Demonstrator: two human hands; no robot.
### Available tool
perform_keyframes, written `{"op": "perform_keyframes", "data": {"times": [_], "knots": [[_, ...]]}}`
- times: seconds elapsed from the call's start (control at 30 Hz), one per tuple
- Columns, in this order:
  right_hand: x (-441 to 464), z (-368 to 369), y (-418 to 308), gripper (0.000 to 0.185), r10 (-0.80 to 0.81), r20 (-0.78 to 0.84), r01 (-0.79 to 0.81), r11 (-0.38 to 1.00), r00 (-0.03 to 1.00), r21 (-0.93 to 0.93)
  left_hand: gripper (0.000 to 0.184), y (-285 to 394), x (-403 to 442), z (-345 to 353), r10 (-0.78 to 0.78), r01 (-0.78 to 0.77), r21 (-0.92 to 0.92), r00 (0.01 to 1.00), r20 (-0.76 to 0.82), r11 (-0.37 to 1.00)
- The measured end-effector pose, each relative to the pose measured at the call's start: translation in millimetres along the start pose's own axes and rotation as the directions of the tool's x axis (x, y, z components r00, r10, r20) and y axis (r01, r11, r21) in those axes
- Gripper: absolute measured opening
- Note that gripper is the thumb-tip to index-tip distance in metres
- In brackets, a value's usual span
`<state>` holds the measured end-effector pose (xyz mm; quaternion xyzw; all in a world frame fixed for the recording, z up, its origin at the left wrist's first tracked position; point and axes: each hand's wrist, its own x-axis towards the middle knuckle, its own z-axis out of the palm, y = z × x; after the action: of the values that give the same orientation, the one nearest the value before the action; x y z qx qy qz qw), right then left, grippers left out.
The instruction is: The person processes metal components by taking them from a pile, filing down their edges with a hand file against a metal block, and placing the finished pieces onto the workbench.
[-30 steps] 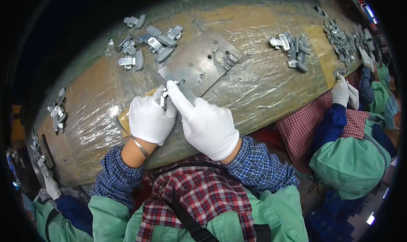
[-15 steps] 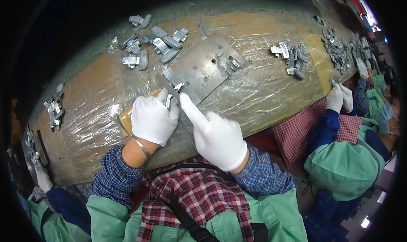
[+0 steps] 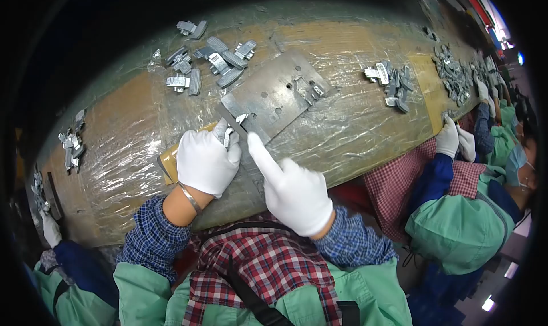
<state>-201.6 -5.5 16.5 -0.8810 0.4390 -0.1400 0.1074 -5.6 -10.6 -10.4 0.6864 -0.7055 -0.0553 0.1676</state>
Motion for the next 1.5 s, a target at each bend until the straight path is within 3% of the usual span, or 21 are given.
{"op": "perform_keyframes", "data": {"times": [0.13, 0.37, 0.6, 0.83, 0.87, 1.07, 1.2, 1.27, 1.33, 1.5], "knots": [[-12.9, -1.9, -2.4, 0.077, -0.003, 0.037, 0.005, 1.0, 0.999, -0.029, 0.029, 0.5, -2.7, 1.3, -0.013, 0.012, 0.005, 1.0, 0.009, 1.0], [35.7, -0.9, 0.5, 0.073, -0.045, -0.062, 0.042, 0.998, 0.997, -0.042, 0.035, 0.7, -3.3, 2.6, 0.024, -0.022, 0.056, 0.999, -0.042, 0.998], [-6.7, -11.1, -3.9, 0.075, -0.007, 0.088, 0.018, 0.993, 0.996, -0.121, 0.041, -0.3, -5.7, 1.3, 0.045, -0.045, 0.024, 0.999, -0.007, 0.999], [33.0, 6.0, 13.8, 0.073, 0.016, -0.084, -0.013, 0.999, 0.996, 0.035, 0.033, 0.9, -5.1, -1.3, 0.051, -0.048, 0.039, 0.996, -0.074, 0.998], [22.7, 2.1, 14.3, 0.074, 0.042, -0.082, -0.031, 0.991, 0.996, 0.134, 0.033, 0.0, -4.9, -0.7, 0.033, -0.031, 0.034, 0.997, -0.068, 0.999], [-7.0, -9.0, 11.6, 0.08, 0.022, 0.073, -0.028, 0.996, 0.997, 0.08, 0.035, 0.1, -6.2, -1.2, 0.064, -0.06, 0.039, 0.992, -0.105, 0.997], [37.0, 3.1, 20.7, 0.08, -0.042, -0.039, 0.043, 0.999, 0.998, 0.024, 0.039, 0.9, -6.1, -2.7, 0.061, -0.058, 0.044, 0.996, -0.059, 0.997], [36.6, -9.2, 21.1, 0.079, -0.035, -0.039, 0.039, 0.994, 0.999, 0.105, 0.042, -1.5, -6.1, -1.7, 0.044, -0.044, 0.014, 0.999, -0.024, 0.999], [23.4, -18.0, 26.6, 0.078, -0.037, -0.023, 0.04, 0.987, 0.999, 0.158, 0.044, -1.4, -6.1, -2.2, 0.072, -0.072, 0.01, 0.996, -0.059, 0.997], [-2.0, -19.8, 24.8, 0.079, -0.003, 0.115, -0.007, 0.997, 0.993, 0.081, 0.044, -1.1, -6.1, -4.8, 0.079, -0.079, -0.001, 0.996, -0.046, 0.997]]}}
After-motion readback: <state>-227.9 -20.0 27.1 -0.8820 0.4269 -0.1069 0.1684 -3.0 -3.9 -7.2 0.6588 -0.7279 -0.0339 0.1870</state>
